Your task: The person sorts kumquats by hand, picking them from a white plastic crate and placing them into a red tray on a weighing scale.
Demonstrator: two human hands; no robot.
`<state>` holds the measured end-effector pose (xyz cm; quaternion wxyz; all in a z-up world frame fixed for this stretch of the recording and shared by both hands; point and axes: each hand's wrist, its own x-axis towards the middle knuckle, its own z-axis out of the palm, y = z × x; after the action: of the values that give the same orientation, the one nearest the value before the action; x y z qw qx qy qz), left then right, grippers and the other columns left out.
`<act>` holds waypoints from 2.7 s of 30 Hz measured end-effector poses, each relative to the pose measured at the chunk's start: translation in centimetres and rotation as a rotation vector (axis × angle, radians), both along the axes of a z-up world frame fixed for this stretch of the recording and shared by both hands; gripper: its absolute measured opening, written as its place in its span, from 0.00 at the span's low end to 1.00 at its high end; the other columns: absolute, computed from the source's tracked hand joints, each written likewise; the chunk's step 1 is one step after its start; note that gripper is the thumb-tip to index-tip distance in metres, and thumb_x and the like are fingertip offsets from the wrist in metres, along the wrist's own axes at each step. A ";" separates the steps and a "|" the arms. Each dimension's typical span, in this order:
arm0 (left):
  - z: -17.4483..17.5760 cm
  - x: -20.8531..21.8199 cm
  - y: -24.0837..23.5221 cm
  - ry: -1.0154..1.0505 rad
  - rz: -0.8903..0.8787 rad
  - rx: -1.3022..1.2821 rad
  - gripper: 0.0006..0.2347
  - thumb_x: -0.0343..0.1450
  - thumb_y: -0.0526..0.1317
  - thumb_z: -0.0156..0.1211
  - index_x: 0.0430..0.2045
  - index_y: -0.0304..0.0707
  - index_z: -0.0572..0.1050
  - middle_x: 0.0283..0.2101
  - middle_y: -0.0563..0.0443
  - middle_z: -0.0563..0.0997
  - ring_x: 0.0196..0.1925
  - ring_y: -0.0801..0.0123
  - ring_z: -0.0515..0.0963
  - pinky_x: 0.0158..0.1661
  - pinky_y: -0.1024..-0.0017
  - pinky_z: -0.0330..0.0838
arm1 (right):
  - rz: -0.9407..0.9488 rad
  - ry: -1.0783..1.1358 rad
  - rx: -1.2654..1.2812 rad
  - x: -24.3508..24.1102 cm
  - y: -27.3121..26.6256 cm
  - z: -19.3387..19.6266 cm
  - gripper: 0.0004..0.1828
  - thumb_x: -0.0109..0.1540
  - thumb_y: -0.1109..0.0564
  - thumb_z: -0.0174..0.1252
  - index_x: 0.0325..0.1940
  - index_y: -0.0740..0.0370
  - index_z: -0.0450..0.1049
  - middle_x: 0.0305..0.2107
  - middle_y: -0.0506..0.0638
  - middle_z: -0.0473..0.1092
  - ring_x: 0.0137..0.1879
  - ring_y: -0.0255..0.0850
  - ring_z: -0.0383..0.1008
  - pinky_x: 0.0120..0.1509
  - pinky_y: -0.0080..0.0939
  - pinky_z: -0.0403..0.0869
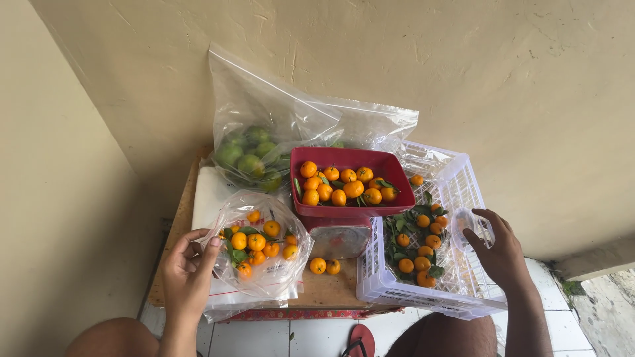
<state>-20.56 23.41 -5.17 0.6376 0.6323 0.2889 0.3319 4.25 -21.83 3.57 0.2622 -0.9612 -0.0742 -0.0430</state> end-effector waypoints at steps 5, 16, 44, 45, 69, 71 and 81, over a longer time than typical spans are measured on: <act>-1.5 0.1 0.9 -0.073 -0.057 -0.063 0.13 0.71 0.43 0.63 0.45 0.36 0.78 0.26 0.56 0.67 0.25 0.76 0.68 0.27 0.76 0.65 | 0.083 -0.213 0.041 0.5 -0.8 -0.7 0.21 0.64 0.54 0.59 0.62 0.50 0.74 0.65 0.54 0.67 0.69 0.51 0.66 0.70 0.56 0.67; -1.8 -1.6 2.5 -0.088 -0.031 0.164 0.13 0.75 0.46 0.53 0.38 0.37 0.80 0.15 0.52 0.69 0.15 0.71 0.71 0.25 0.74 0.68 | 0.242 -0.534 0.023 -3.2 3.0 2.4 0.15 0.68 0.65 0.57 0.58 0.56 0.78 0.54 0.52 0.75 0.54 0.50 0.75 0.63 0.51 0.74; 1.1 -0.7 -0.6 -0.223 -0.146 0.657 0.10 0.71 0.45 0.59 0.34 0.42 0.84 0.63 0.45 0.74 0.65 0.58 0.75 0.61 0.58 0.72 | 0.696 -0.087 -0.491 -1.4 21.6 9.3 0.18 0.62 0.53 0.62 0.57 0.42 0.79 0.52 0.40 0.78 0.61 0.46 0.73 0.66 0.56 0.65; 1.2 -0.8 -0.6 -0.220 -0.143 0.646 0.10 0.71 0.45 0.59 0.35 0.43 0.84 0.63 0.46 0.74 0.65 0.59 0.76 0.61 0.60 0.72 | 0.703 -0.099 -0.478 -1.5 21.6 9.4 0.17 0.63 0.53 0.61 0.57 0.44 0.79 0.52 0.41 0.78 0.61 0.47 0.73 0.65 0.55 0.66; 2.5 -1.3 -0.3 -0.088 -0.137 0.584 0.22 0.70 0.48 0.60 0.58 0.37 0.75 0.59 0.33 0.78 0.61 0.37 0.76 0.58 0.40 0.67 | 0.945 -0.421 -0.051 -13.0 30.7 1.9 0.15 0.64 0.59 0.62 0.55 0.59 0.76 0.49 0.57 0.74 0.52 0.56 0.80 0.47 0.50 0.82; 2.6 -1.3 -0.4 -0.101 -0.143 0.588 0.23 0.70 0.46 0.60 0.59 0.36 0.73 0.61 0.32 0.76 0.62 0.36 0.75 0.59 0.40 0.66 | 0.915 -0.486 -0.164 -12.7 31.5 -0.2 0.16 0.62 0.60 0.64 0.54 0.57 0.77 0.47 0.55 0.75 0.51 0.53 0.80 0.46 0.45 0.82; 1.9 -0.9 -0.1 -0.117 -0.123 0.735 0.23 0.73 0.49 0.54 0.60 0.38 0.71 0.68 0.44 0.70 0.70 0.57 0.71 0.63 0.57 0.70 | 0.997 -0.336 -0.264 -14.1 30.7 -0.1 0.37 0.47 0.82 0.54 0.57 0.62 0.66 0.58 0.59 0.67 0.54 0.59 0.73 0.28 0.57 0.77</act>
<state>-21.43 23.31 -3.27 0.4025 0.8150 0.0751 0.4101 -9.84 8.91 3.47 0.1123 -0.8140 -0.5670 -0.0569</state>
